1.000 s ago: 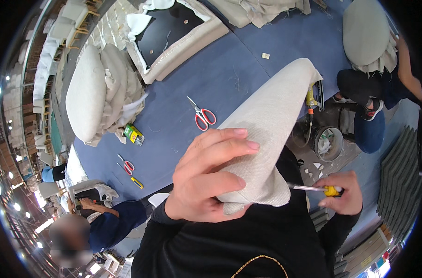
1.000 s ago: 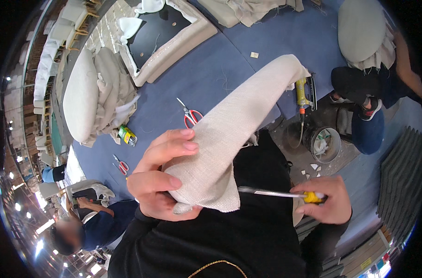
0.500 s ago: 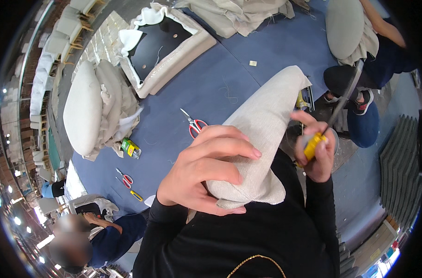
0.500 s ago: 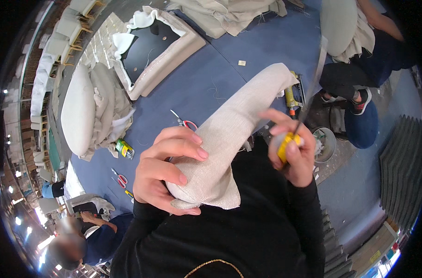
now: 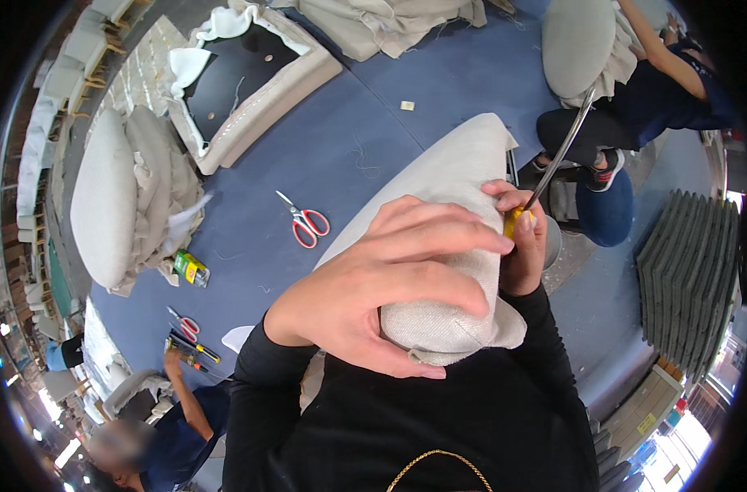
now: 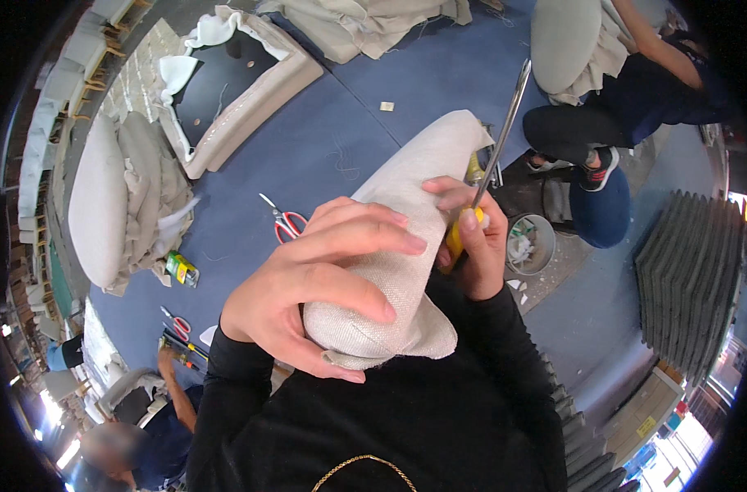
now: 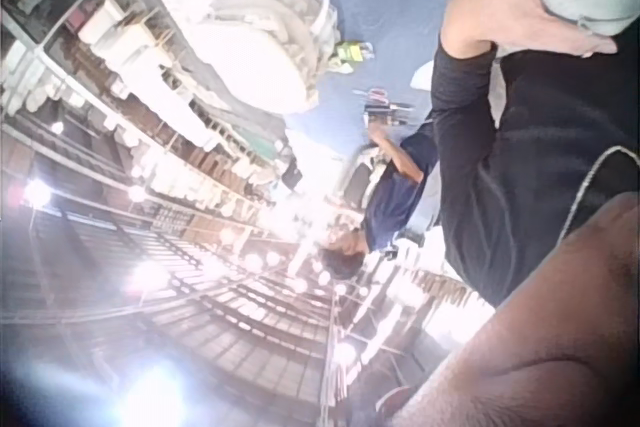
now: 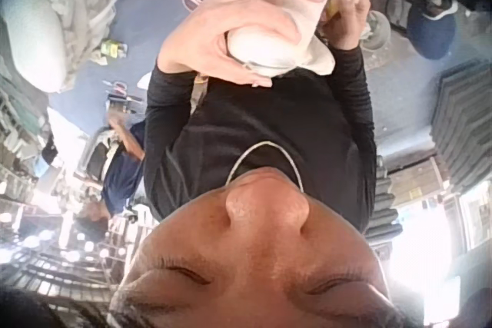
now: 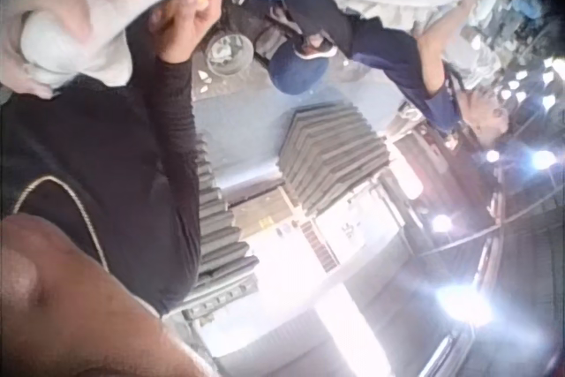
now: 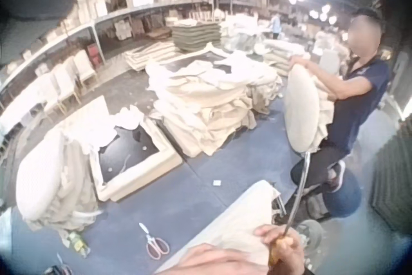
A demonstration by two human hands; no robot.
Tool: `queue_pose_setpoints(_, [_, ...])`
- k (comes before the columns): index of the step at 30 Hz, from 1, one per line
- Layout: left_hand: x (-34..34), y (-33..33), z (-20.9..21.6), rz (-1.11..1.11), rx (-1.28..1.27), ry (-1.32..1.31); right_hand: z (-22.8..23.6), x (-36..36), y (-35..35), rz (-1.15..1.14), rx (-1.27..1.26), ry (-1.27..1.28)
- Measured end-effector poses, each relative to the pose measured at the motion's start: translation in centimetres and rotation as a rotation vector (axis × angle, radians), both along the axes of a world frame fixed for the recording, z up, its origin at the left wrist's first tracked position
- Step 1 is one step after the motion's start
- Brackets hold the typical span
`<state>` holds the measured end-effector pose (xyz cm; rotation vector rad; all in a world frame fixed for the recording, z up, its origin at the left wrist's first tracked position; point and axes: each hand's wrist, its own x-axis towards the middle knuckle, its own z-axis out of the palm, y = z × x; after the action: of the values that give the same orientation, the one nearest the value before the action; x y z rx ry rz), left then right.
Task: The person uses a screwdriver to push white stuffing material into a beige fabric cushion cover. They repeatedly insert the tool to distribute the filling and smooth the surface of the cushion. The person handles the cushion with both hands to adjust the shape and ensure even filling.
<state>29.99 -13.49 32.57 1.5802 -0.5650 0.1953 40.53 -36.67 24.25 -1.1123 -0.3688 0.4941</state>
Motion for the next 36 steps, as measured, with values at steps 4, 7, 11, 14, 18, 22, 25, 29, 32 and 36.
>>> queue_pose_setpoints(4, [0.3, 0.2, -0.4, -0.024, 0.006, -0.032, -0.4, 0.1, 0.2, -0.013, 0.0, -0.035])
queue_pose_setpoints(7, [0.5, 0.5, -0.4, -0.004, 0.052, 0.008, 0.0, -0.1, 0.3, -0.012, 0.003, -0.048])
queue_pose_setpoints(11, [0.1, 1.1, 1.8, 0.075, 0.24, 0.116, 0.5, -0.1, 1.0, -0.001, 0.034, -0.022])
queue_pose_setpoints(14, [-0.9, 1.5, 3.3, 0.131, 0.365, 0.182, 1.7, 0.0, 1.7, 0.028, 0.102, 0.11])
queue_pose_setpoints(18, [-2.6, 1.5, 4.0, 0.245, 0.276, 0.35, 5.9, -0.1, 2.1, 0.095, 0.076, 0.279])
queue_pose_setpoints(22, [-3.7, 2.0, 3.6, 0.313, 0.243, 0.36, 10.2, 0.9, 3.0, 0.057, 0.173, -0.022])
queue_pose_setpoints(25, [-4.1, 1.8, 3.6, 0.355, 0.192, 0.346, 13.2, 1.1, 4.2, 0.112, 0.283, -0.164])
queue_pose_setpoints(29, [-4.2, 1.4, 1.0, 0.362, 0.01, 0.131, 12.4, -0.6, 5.8, 0.251, 0.241, -0.133])
queue_pose_setpoints(32, [-4.3, 1.5, 0.2, 0.387, -0.01, -0.037, 10.9, -1.8, 6.5, 0.199, 0.264, 0.064])
queue_pose_setpoints(36, [-5.1, 2.0, 1.1, 0.41, 0.076, 0.008, 10.1, -2.3, 7.2, 0.131, 0.318, 0.12])
